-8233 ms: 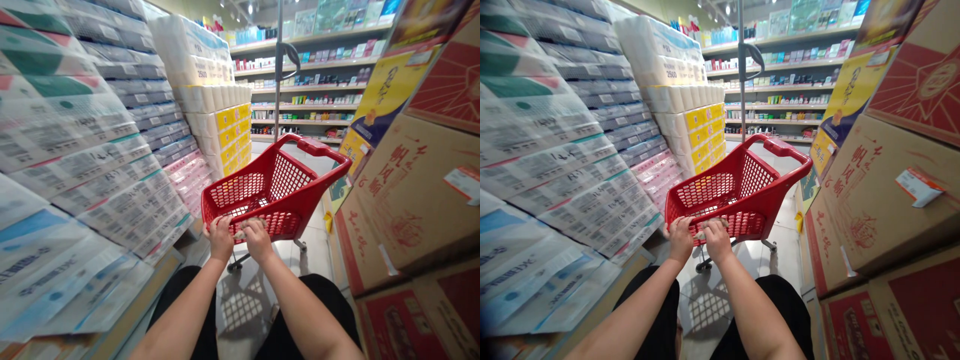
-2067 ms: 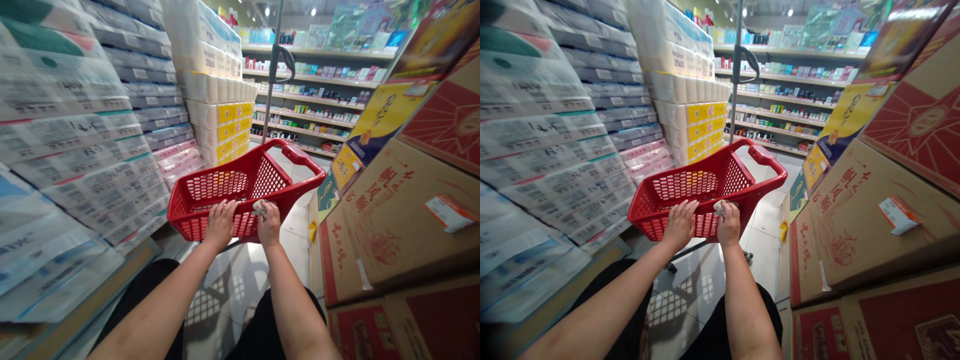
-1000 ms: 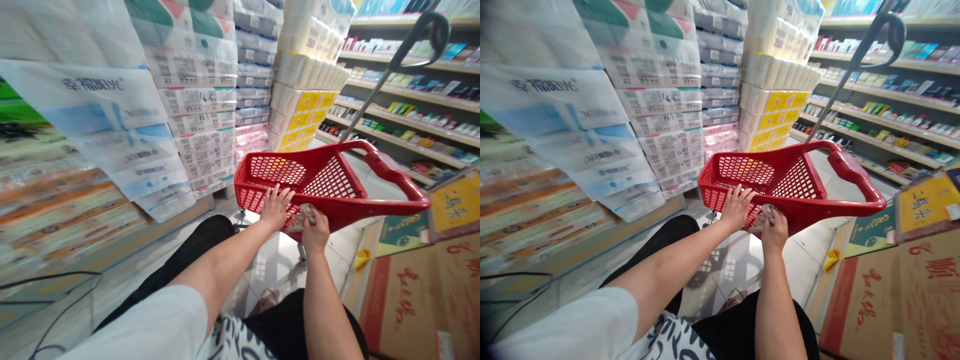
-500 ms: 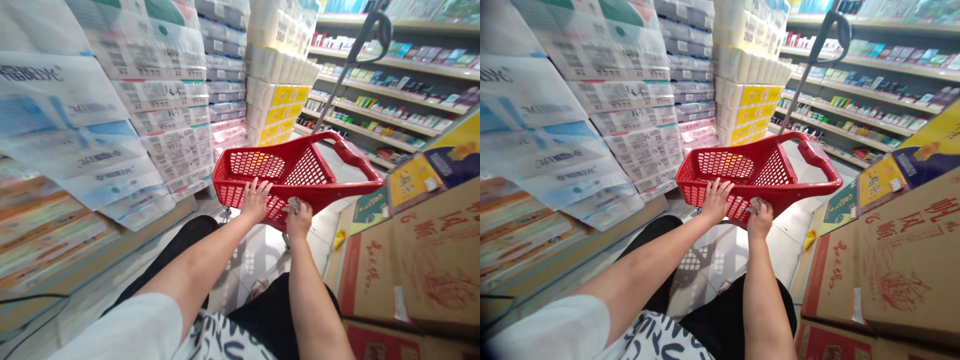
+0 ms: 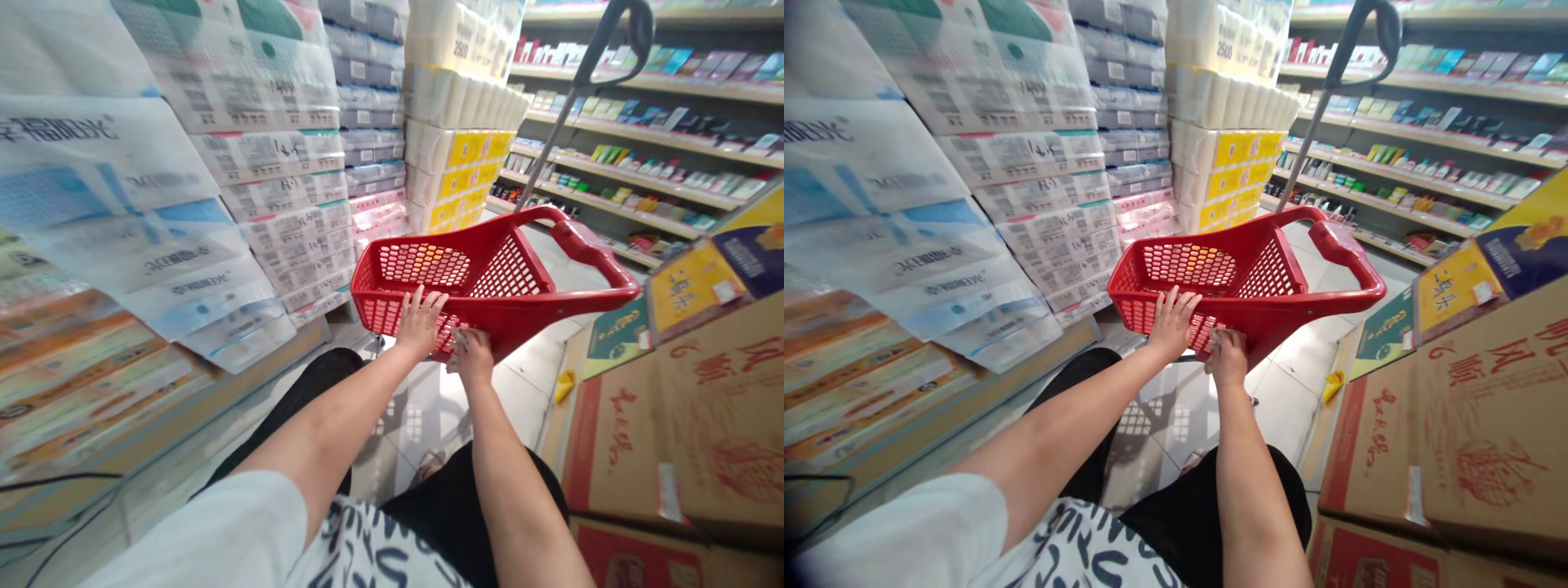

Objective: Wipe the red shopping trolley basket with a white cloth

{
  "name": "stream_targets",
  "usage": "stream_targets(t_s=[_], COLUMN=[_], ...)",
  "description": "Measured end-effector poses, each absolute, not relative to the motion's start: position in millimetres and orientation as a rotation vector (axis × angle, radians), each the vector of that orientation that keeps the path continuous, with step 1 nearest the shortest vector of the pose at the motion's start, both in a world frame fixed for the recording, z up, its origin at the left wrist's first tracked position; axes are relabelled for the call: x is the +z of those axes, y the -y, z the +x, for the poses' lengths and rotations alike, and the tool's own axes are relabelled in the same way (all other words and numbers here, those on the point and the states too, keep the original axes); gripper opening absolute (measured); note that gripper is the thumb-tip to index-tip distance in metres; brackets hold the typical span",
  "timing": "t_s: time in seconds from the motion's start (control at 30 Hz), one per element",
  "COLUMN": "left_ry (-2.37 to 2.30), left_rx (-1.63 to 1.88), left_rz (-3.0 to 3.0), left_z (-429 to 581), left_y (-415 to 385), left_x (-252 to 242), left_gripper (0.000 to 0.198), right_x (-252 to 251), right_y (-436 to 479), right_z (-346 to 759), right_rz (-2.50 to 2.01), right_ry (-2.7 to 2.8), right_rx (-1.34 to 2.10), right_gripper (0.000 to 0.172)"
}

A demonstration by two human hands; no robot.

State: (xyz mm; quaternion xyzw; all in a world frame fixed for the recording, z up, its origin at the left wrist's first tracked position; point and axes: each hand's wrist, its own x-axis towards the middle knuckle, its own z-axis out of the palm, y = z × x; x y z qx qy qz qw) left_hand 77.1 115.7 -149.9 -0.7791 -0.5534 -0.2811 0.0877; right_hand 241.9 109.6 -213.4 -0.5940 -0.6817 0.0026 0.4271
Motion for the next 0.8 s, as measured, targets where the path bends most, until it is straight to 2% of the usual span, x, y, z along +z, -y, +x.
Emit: stream_targets(t_s=[0.17,0.33,0.47,0.6,0.8], left_ry=[1.621,1.640,1.613,1.623,1.611], left_rx=[-0.869,-0.954,-0.992,-1.001,-1.010], left_rz=[-2.348,-2.340,-2.371,-2.368,-2.380], left_z=[72.1,69.2,68.4,68.6,65.2], left_y=[-120.8,-124.0,-123.6,-122.2,-122.1], left_x=[-153.0,-155.0,-154.1,-154.0,-155.6], left_gripper=[0.064,0.060,0.059,0.059,0.056], right_x=[-213.0,-209.2,-214.6,-220.2,-224.8], right_y=[-110.2,-104.4,-102.2,-100.6,-97.5], right_z=[233.2,227.1,225.8,226.6,224.6], right_rz=[-1.489,-1.669,-1.654,-1.763,-1.721], right_ry=[1.727,1.869,1.829,1.906,1.930], right_rx=[0.006,0.175,0.100,0.180,0.172], right_gripper=[0.031,0.034,0.035,0.031,0.033])
